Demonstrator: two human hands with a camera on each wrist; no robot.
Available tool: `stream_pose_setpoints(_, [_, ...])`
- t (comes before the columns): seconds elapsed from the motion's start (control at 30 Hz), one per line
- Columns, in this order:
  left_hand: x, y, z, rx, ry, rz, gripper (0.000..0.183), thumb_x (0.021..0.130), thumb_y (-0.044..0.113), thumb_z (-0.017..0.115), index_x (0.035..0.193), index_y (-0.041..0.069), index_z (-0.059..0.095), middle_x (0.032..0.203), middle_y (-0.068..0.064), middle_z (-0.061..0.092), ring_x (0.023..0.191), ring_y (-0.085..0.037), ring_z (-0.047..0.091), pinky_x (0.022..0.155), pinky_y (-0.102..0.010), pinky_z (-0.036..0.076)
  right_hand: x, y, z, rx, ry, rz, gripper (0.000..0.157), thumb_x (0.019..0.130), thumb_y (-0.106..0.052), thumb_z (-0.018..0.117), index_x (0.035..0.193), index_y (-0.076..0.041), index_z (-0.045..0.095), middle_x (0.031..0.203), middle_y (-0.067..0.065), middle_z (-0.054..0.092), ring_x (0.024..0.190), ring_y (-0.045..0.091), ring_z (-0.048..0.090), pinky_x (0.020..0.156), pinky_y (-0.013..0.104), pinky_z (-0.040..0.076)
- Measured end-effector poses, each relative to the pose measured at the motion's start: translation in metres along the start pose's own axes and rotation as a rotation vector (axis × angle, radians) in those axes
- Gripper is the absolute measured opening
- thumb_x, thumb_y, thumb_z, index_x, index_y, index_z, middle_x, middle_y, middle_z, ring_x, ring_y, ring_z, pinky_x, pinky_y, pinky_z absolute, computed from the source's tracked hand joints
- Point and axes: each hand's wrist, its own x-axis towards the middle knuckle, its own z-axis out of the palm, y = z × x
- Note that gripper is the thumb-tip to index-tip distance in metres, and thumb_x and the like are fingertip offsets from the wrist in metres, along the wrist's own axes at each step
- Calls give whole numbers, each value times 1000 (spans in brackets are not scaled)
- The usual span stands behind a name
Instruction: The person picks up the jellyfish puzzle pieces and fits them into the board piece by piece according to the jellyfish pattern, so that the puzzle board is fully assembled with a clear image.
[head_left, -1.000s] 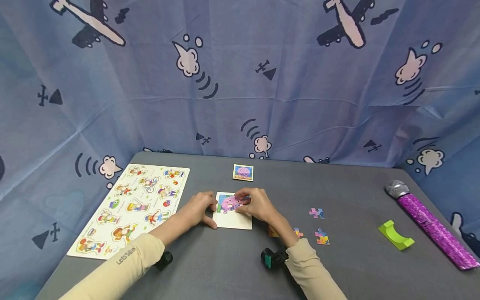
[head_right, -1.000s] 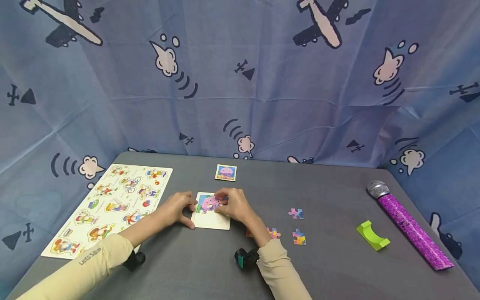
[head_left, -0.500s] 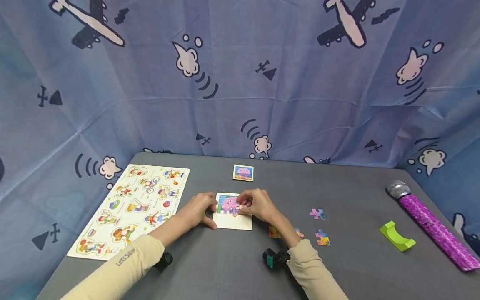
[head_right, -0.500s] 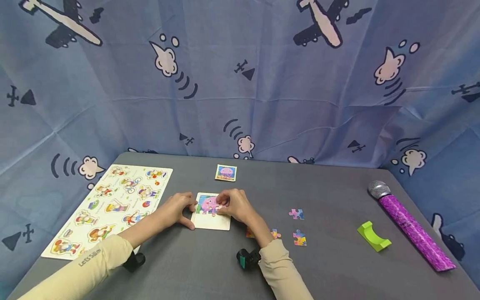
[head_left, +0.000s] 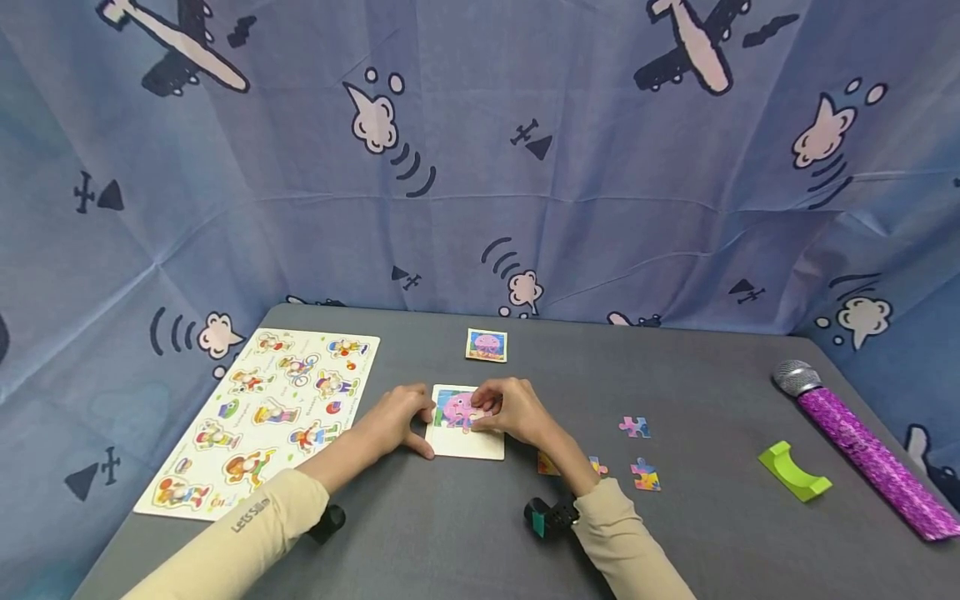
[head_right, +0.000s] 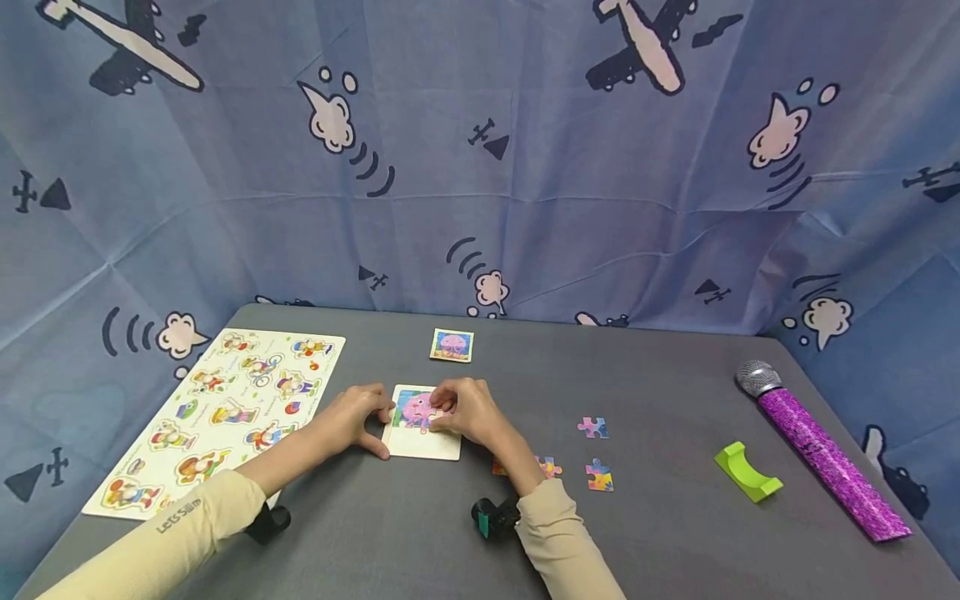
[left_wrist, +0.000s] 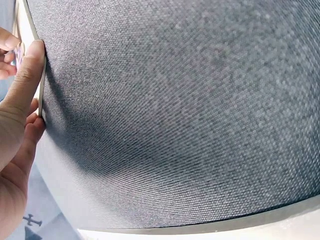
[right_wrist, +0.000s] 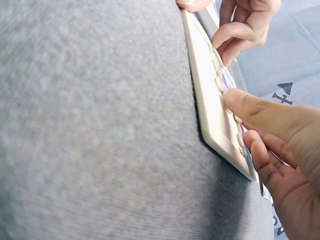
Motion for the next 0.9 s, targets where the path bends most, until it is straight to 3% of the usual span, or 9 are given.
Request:
stream_pose_setpoints(0.2, [1,0,-1,16,7,-4,44,52,27,91,73,6,60,75,1,52,66,-8,43,62,-23,40,0,-2,2,-14,-3,3,25,68,-6,85,88,-1,69,76,5,65,66,14,58,58,20,46])
stream_pose_setpoints(0.57, [0,1,-2,17,23,17,43,52,27,92,73,5,61,75,1,52,66,-10,47,62,-24,42,1,-2,7,1,16,-15,18,70,-2,82,84,-2,70,70,1,64,61,3,53,55,20,45])
stream_pose_setpoints(0.9, [0,2,0,8,22,14,43,52,28,92,73,5,62,75,0,52,66,-12,48,62,-25,42,3,-9,5,-64,-27,-5,21,69,-1,83,84,-1,68,71,3,64,63,7,56,57,19,45])
